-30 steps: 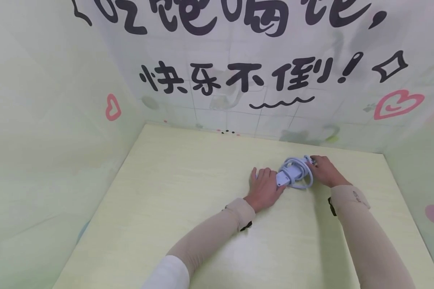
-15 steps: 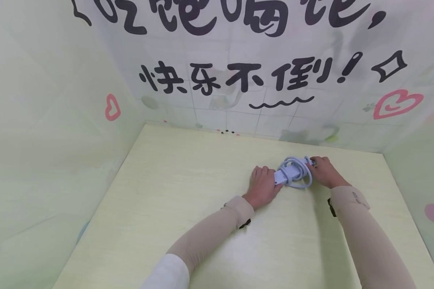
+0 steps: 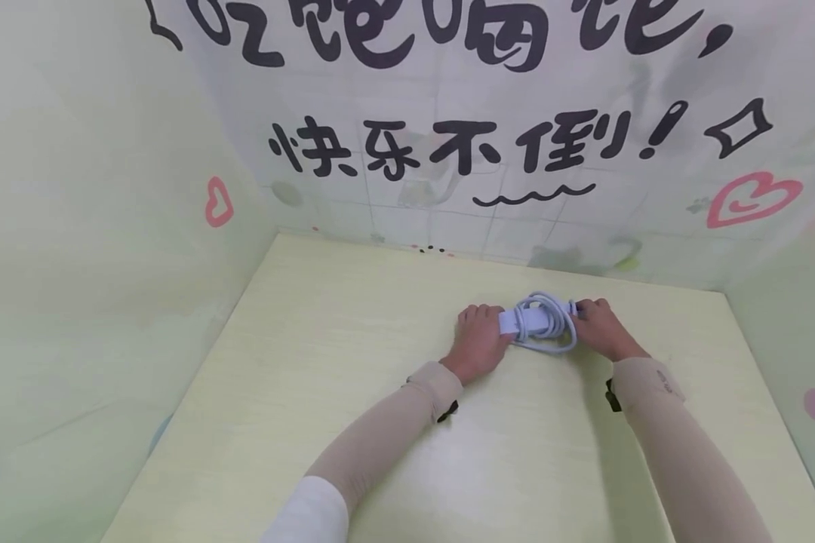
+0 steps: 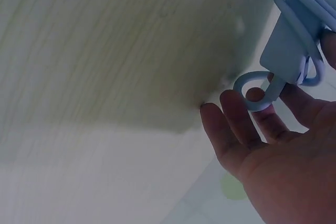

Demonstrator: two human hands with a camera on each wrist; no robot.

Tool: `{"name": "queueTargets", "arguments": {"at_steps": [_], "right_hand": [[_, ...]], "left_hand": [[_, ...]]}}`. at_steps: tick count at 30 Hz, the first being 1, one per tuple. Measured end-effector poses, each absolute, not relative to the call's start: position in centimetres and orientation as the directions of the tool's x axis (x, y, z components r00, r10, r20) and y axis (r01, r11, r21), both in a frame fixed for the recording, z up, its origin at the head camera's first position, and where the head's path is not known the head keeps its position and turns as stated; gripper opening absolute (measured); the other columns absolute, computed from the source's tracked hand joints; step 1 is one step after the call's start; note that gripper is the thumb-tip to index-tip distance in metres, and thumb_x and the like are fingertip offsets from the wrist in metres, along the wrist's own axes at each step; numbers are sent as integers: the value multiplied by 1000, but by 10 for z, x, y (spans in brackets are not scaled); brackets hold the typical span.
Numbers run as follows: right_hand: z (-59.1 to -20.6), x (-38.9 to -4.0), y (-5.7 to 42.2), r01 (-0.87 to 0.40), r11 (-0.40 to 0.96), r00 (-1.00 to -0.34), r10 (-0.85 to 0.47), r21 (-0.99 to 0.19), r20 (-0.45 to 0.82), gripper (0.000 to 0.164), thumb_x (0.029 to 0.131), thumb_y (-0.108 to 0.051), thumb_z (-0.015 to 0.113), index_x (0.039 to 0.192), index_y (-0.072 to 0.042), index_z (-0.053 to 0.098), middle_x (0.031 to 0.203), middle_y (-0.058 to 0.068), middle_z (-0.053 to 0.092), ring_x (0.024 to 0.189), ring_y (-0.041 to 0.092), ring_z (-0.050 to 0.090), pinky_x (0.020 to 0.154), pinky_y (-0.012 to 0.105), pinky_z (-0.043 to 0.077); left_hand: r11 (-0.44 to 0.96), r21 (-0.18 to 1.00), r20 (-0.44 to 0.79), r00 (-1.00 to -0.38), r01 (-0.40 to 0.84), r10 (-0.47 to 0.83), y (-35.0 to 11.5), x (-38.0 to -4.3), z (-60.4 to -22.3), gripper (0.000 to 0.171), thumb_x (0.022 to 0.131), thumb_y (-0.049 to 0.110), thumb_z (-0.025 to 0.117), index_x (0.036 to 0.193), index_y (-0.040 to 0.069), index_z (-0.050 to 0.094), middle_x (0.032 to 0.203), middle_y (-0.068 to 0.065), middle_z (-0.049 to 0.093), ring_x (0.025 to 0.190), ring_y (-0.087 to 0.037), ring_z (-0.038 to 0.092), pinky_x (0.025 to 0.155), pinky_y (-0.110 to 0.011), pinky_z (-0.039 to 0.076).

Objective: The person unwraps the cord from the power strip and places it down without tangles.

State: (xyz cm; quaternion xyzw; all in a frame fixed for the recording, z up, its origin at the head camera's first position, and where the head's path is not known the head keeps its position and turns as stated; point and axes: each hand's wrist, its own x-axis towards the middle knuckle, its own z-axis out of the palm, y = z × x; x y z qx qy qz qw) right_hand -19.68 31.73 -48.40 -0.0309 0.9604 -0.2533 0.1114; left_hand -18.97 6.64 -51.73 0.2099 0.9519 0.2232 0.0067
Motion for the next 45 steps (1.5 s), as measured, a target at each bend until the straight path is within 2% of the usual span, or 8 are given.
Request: {"name": "queueTargets", "arguments": {"at_steps": [5,9,15,21,27,32,39,45], "right_hand": [[-484,-192,295,100,858,-984,12,-505,-176,69,108,-43,28,145,15,38,144,42,32,126,57,41,105,70,39],[-483,-186,269,185,813,-981,188,-552,-51,60,106,-33,31,147,10,38,148,36,30,121,52,47,91,65,47],[-486,-176,236,74,779,-894,328,-623,304,33,98,-14,46,122,6,55,122,26,46,97,37,50,72,49,46],[-488,-167,219,-149,750,-860,224,-644,459,22,100,-9,47,107,6,62,95,20,58,82,32,52,71,40,40],[-481,-162,208,-281,700,-866,110,-656,488,25,105,-14,53,116,7,61,97,22,68,85,31,65,69,27,46],[-470,-163,197,-400,625,-846,29,-671,532,21,105,-8,53,118,9,57,92,23,66,73,25,66,63,11,46],[-448,-166,187,-547,690,-707,-77,-474,703,14,96,3,63,108,11,62,76,14,58,65,16,48,59,25,38],[-430,-161,184,-556,722,-730,-186,-413,658,12,94,1,68,103,7,63,71,7,56,60,10,44,54,22,36]], "left_hand": [[778,485,110,-910,400,399,56,-197,-518,46,102,36,61,137,7,53,123,-5,62,109,-20,48,104,-35,40],[742,532,153,-908,409,391,49,-200,-514,44,102,33,61,136,7,53,123,-5,64,111,-20,49,104,-36,40],[696,573,202,-898,432,391,43,-199,-508,43,102,31,60,136,6,52,121,-5,64,112,-20,50,105,-37,41],[655,626,227,-902,423,366,36,-205,-498,41,102,28,61,135,5,53,121,-5,65,112,-21,51,104,-36,41],[619,682,219,-916,390,335,26,-210,-486,40,102,27,61,136,6,52,123,-5,62,114,-21,48,97,-33,45],[598,700,224,-916,389,333,18,-210,-475,41,103,28,60,136,7,51,119,-5,60,111,-21,48,90,-31,47],[598,683,265,-905,420,332,8,-209,-459,42,103,30,60,137,6,51,111,-4,60,104,-19,48,84,-28,45],[601,690,259,-914,402,313,2,-205,-450,44,103,30,60,140,7,50,117,-4,59,107,-19,47,84,-29,47]]}}
